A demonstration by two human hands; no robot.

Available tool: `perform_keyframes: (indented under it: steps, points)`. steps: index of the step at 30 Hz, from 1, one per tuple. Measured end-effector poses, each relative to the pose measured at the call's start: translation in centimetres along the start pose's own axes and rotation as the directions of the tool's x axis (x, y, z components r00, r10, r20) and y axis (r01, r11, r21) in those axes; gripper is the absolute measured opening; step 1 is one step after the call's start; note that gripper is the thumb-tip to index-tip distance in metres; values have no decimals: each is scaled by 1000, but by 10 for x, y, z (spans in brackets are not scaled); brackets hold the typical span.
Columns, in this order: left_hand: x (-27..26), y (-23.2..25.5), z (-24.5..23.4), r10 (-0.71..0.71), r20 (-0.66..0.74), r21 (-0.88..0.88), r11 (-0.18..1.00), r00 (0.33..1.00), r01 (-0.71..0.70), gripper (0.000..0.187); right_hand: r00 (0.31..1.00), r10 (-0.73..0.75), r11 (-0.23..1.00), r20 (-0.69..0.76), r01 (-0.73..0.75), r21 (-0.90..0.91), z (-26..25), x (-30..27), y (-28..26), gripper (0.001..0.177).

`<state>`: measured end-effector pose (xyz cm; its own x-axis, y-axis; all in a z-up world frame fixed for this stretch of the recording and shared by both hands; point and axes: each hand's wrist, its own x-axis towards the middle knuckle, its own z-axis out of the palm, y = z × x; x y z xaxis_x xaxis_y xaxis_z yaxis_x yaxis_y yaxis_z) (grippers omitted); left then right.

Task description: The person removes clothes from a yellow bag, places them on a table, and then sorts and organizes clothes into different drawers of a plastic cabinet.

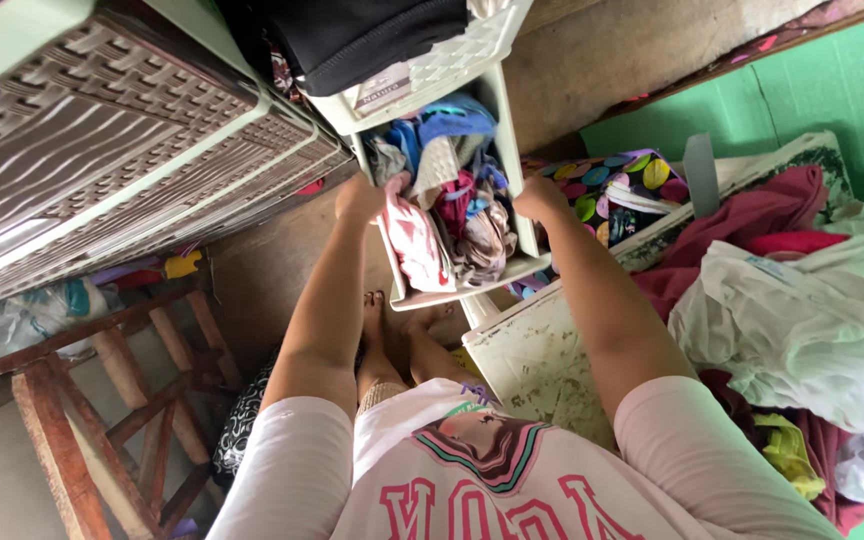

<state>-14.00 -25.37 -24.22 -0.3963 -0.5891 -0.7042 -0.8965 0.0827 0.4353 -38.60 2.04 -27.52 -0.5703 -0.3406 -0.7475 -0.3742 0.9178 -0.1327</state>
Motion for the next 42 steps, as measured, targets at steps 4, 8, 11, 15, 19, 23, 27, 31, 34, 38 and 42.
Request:
perform_keyframes:
  steps: [4,8,11,15,19,23,27,31,34,38,42]
  points:
    - [33,-17,4,110,-121,11,994,986,-110,48,928,-204,975,-312,222,24,-7,5,-3,26]
    - [62,-20,16,151,-325,74,988,934,-134,37,868,-182,979,-462,202,-7,-20,11,-21,23]
    - [69,-16,14,-26,-307,-128,992,951,-14,35,872,-139,979,-470,192,66,-32,35,-38,26]
    - [39,-37,55,81,-345,-247,953,935,-174,53,803,-219,969,-555,243,-31,-32,67,-55,23]
    - [-2,-61,105,-254,-57,-361,907,965,217,67,842,-41,957,-539,188,220,-52,88,-73,24]
    - [-12,-56,134,-232,384,-811,379,894,447,69,764,39,963,-645,145,229,-37,53,-68,20]
    - [-12,-47,135,-253,283,-882,310,925,355,77,506,620,690,-600,13,724,31,-7,-64,33]
    - [-22,-31,105,-342,435,-870,78,833,487,68,811,562,-359,165,59,932,71,-11,-70,47]
    - [-15,-31,89,-202,456,-890,-91,867,447,60,945,308,-514,106,72,855,63,16,-92,58]
    - [4,-24,78,50,268,-900,-343,962,269,51,996,66,-521,-59,84,849,29,49,-123,74]
    - [3,-8,37,18,258,-865,-441,966,239,55,992,-106,-503,-69,7,864,6,66,-150,86]
